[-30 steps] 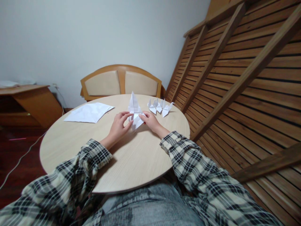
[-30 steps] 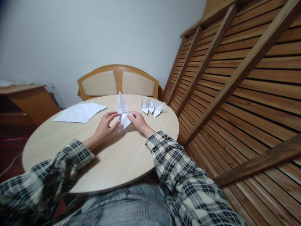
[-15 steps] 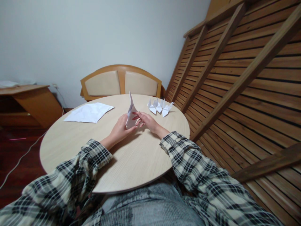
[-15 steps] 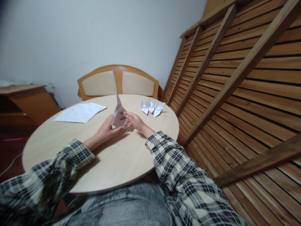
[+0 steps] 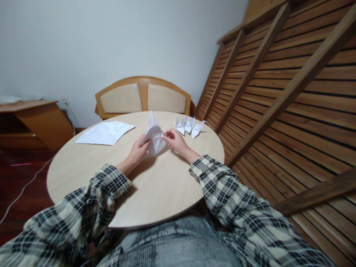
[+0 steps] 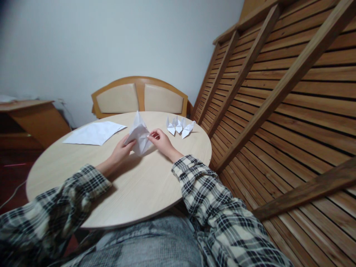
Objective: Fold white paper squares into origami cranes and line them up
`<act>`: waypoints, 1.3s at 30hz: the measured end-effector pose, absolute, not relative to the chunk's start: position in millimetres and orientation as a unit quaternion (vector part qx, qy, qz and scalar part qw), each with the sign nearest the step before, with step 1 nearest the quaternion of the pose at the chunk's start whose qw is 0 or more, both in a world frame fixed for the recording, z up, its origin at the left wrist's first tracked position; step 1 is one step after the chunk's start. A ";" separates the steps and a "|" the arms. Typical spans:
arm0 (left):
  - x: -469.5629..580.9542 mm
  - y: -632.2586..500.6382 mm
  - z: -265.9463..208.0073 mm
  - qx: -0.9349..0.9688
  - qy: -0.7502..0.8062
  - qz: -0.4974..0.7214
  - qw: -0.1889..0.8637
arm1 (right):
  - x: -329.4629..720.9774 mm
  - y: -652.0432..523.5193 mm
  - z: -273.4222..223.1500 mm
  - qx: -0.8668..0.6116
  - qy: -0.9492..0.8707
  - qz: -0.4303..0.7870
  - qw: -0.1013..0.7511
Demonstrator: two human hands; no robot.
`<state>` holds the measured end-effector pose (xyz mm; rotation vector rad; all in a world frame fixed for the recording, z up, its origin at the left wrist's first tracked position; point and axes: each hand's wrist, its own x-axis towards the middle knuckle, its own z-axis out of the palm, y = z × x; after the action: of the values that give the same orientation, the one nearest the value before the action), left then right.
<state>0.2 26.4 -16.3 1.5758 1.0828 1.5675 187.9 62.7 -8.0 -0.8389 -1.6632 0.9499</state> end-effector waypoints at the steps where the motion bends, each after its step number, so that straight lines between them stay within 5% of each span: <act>1: -0.6 27.5 -18.3 0.591 0.408 0.599 0.354 | 188.8 64.5 -8.4 -0.360 -0.682 0.372 0.516; 13: 5.6 18.9 -17.2 0.528 0.362 0.552 0.534 | 190.4 68.9 -13.7 -0.334 -0.703 0.397 0.486; 39: 2.9 21.5 -16.8 0.515 0.385 0.581 0.499 | 191.9 73.3 -14.9 -0.309 -0.689 0.397 0.522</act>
<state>2.9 21.5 -16.8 1.2464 0.9318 1.4063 191.9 73.3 -14.9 -0.7411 -1.6495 0.9498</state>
